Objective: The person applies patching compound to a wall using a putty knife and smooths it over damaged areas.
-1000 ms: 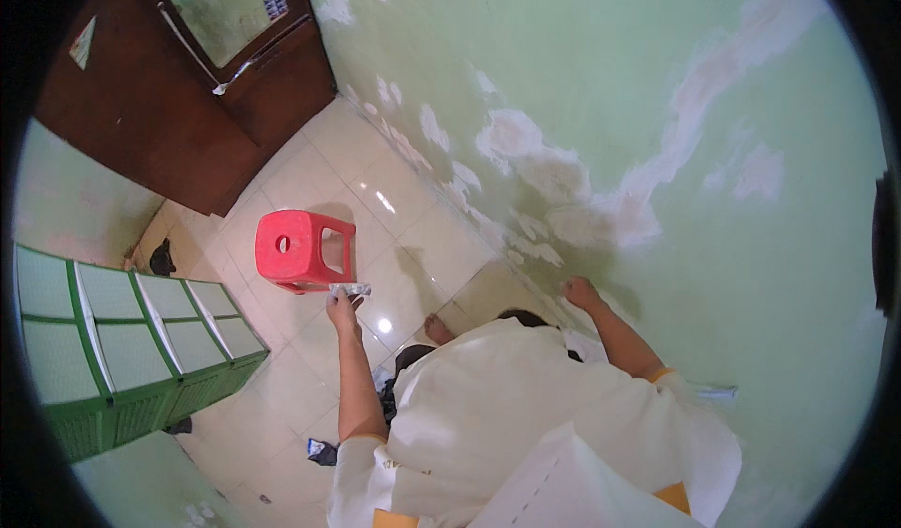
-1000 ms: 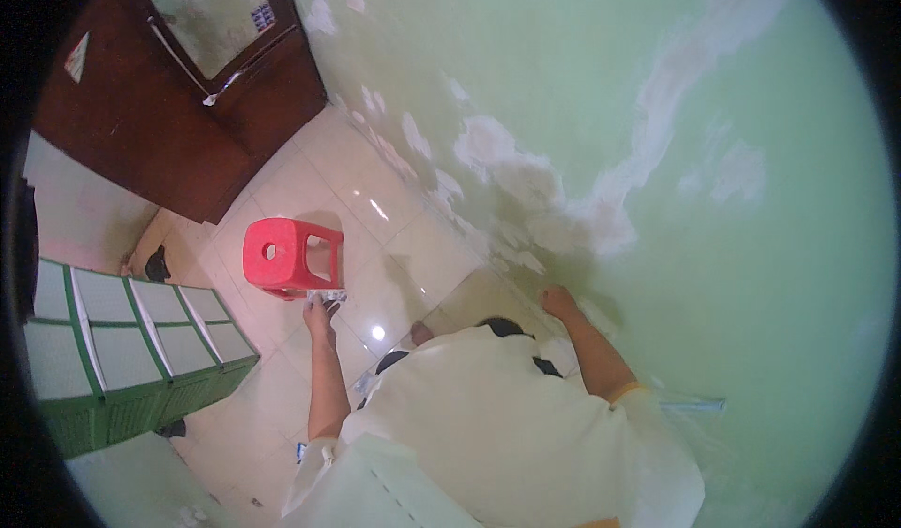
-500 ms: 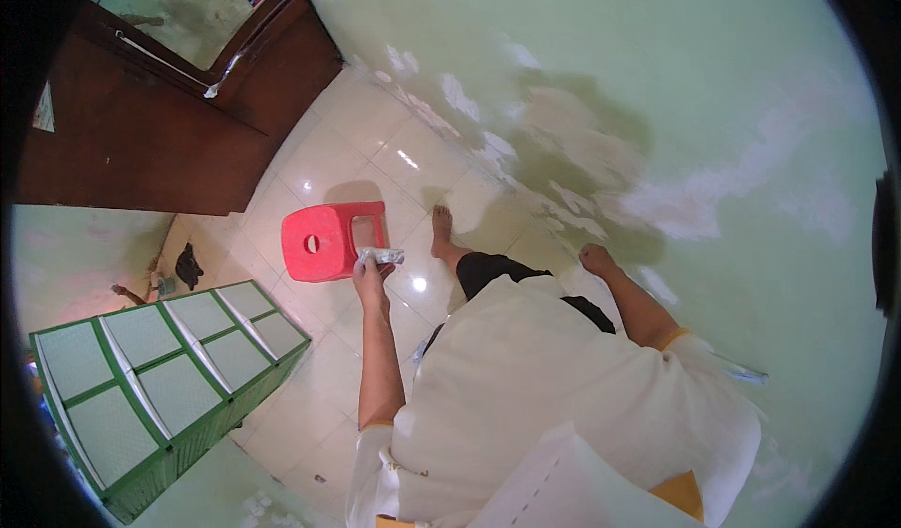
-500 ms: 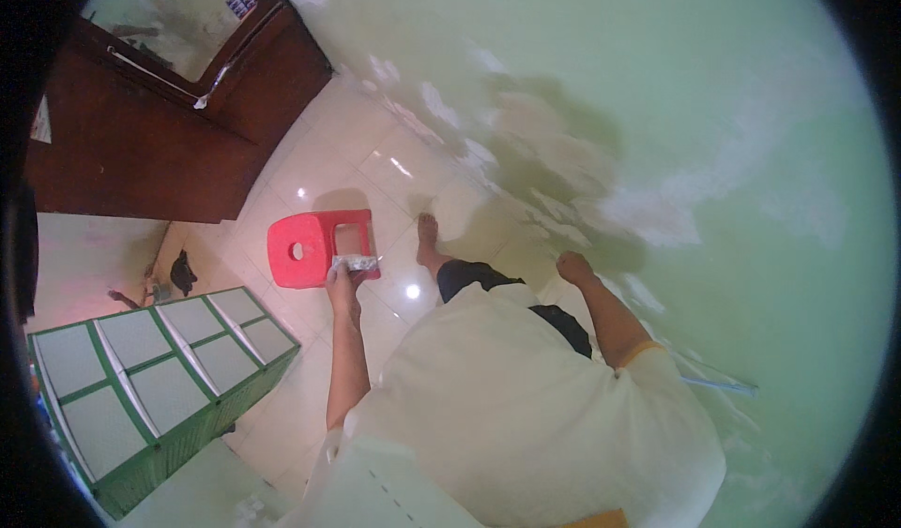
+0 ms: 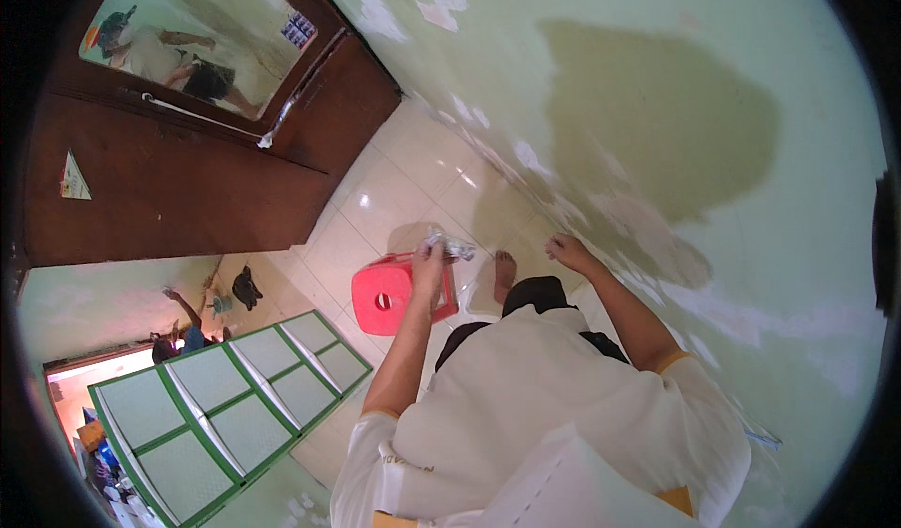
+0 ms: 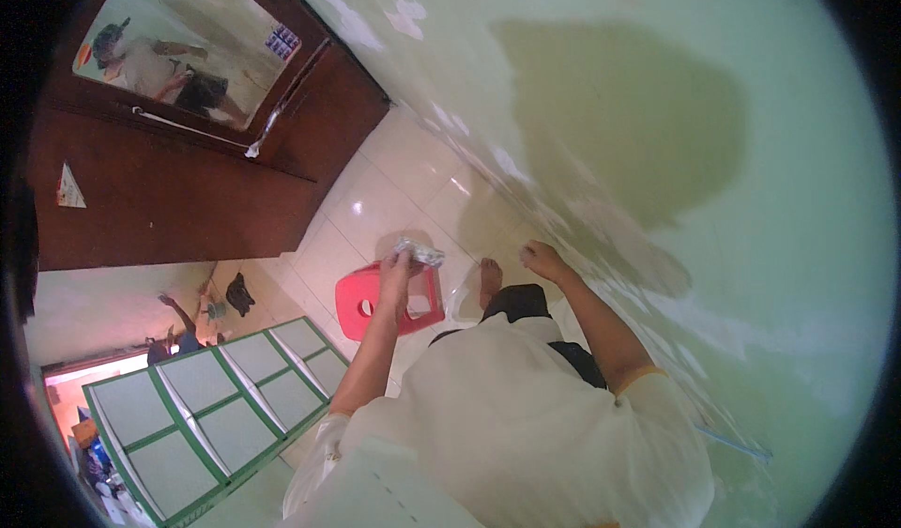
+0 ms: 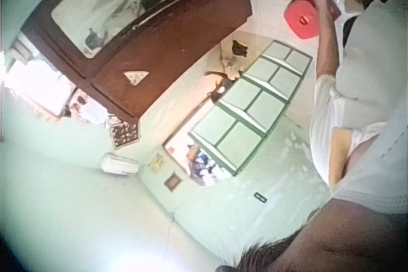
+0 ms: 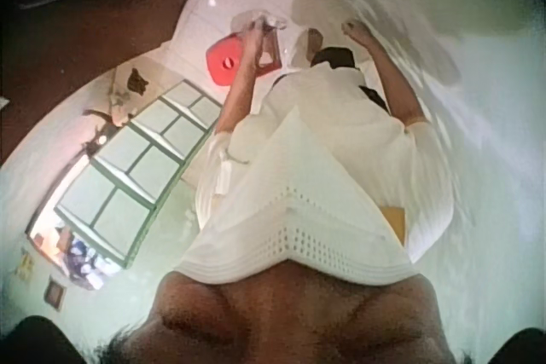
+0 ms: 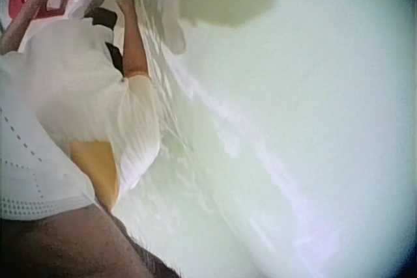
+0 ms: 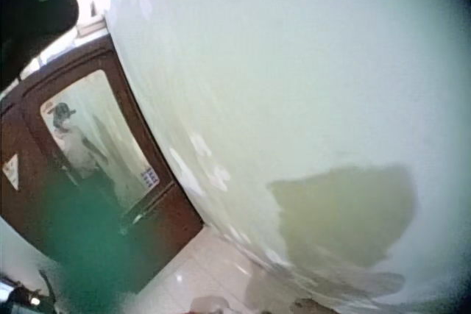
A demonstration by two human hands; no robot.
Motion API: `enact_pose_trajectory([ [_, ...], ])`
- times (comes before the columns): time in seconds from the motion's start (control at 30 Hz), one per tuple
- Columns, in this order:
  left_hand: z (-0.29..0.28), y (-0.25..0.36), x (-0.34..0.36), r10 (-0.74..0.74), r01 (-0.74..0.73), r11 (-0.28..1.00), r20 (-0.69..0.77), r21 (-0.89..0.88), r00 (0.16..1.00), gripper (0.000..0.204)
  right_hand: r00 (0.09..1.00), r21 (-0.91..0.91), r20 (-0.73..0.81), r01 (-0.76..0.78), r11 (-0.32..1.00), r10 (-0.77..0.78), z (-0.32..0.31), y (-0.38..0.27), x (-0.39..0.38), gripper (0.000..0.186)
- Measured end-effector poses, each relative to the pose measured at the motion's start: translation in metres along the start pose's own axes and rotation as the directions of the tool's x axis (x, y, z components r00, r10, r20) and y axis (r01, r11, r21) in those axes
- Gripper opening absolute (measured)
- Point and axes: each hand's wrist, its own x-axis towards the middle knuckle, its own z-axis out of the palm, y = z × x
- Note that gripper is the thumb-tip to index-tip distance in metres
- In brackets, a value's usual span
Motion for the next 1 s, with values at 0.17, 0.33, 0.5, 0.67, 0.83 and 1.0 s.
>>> enact_pose_trajectory([
  [0.17,0.054,0.046,0.024,-0.033,0.064,0.995,0.345,-0.081,0.938,0.024,0.989,0.627,0.145,-0.118,0.770,0.034,-0.011,-0.109,0.008,0.047],
  [0.33,0.087,0.076,0.037,-0.079,0.013,0.994,0.609,0.112,0.789,0.027,0.954,0.870,0.246,-0.140,0.472,-0.171,-0.032,-0.135,0.001,0.046],
  [0.5,0.106,0.079,0.054,-0.154,-0.095,0.937,0.641,0.337,0.752,0.036,0.992,0.946,0.049,-0.008,0.325,-0.117,-0.040,-0.138,-0.019,0.037],
  [0.67,0.120,0.088,0.067,-0.149,-0.104,0.953,0.737,0.285,0.659,0.040,0.991,0.984,-0.043,0.064,0.166,-0.129,-0.049,-0.158,-0.037,0.035],
  [0.83,0.132,0.103,0.096,-0.211,-0.178,0.919,0.817,0.353,0.536,0.042,0.986,0.978,-0.155,0.161,0.133,-0.058,-0.045,-0.157,-0.031,0.040],
  [1.0,0.120,0.116,0.155,0.089,-0.517,0.813,0.820,0.268,0.565,0.037,0.951,0.954,-0.290,0.279,0.110,0.103,-0.034,-0.186,-0.015,0.039],
])
